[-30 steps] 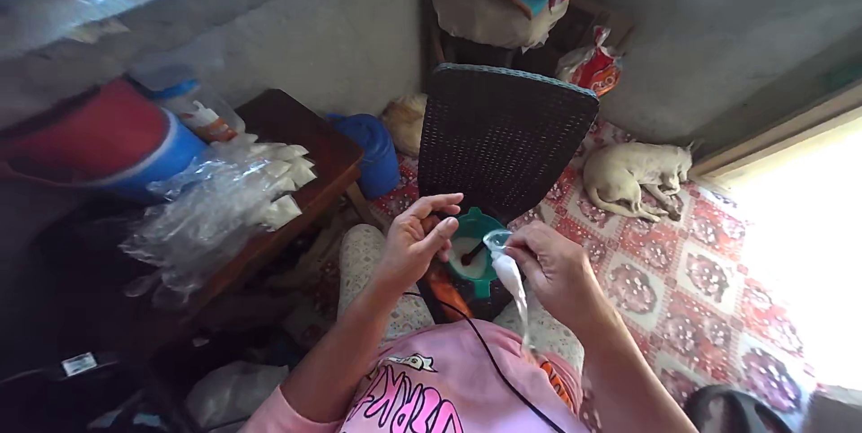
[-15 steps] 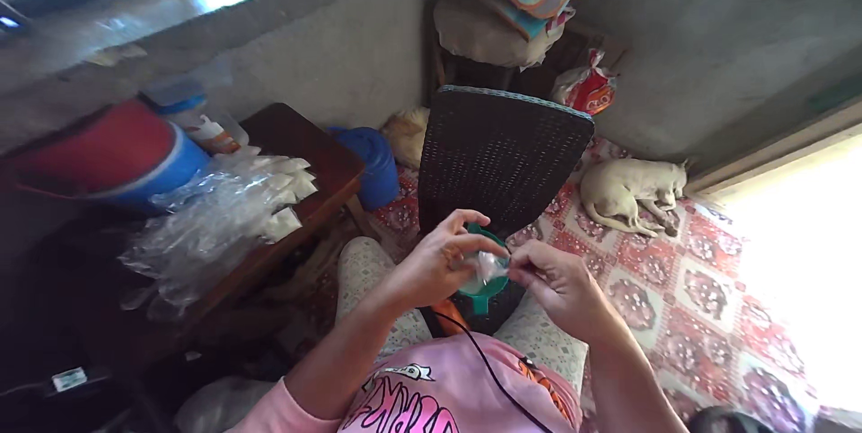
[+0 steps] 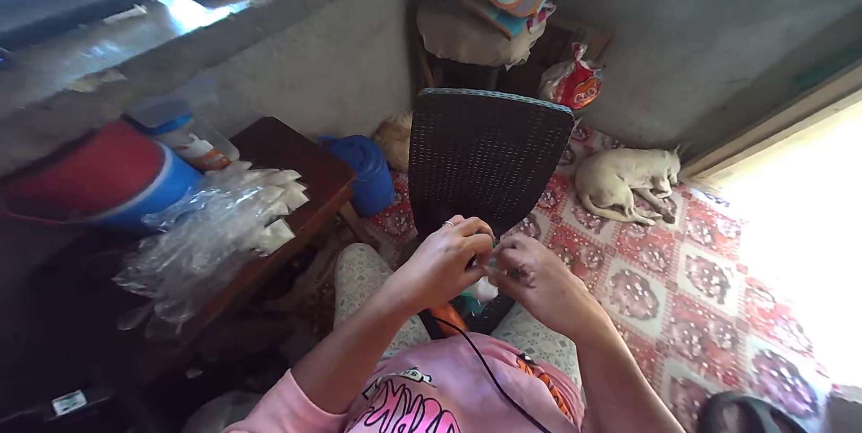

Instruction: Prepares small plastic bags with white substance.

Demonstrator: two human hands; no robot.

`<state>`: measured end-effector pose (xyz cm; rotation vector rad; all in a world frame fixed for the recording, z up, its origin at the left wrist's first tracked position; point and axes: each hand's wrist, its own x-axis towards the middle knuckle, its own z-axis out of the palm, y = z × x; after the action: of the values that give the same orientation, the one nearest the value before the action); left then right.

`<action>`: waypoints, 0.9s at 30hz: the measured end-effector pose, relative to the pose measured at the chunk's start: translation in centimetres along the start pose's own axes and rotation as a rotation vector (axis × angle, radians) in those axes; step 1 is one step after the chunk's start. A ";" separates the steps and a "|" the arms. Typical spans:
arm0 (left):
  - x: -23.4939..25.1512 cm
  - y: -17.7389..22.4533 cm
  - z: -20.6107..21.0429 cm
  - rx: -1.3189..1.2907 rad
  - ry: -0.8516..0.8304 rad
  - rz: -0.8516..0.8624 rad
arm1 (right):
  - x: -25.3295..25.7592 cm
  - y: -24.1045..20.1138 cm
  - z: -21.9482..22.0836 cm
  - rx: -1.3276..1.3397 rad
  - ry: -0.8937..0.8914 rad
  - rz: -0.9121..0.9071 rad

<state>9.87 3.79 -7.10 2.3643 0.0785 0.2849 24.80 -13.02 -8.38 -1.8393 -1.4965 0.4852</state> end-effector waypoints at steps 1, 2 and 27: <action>-0.2 -0.2 -0.2 -0.097 0.054 -0.010 | 0.2 -0.2 -0.1 0.099 0.089 -0.051; -0.4 -0.5 -0.3 -0.209 0.103 -0.029 | 0.3 -0.5 -0.2 0.180 0.142 -0.097; -2.0 -3.1 1.6 -0.415 0.160 -0.191 | 2.2 -2.2 -1.3 0.176 0.107 -0.086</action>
<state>8.32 4.66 -10.76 1.9044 0.2913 0.3583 24.75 -11.14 -5.65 -1.6326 -1.4083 0.4549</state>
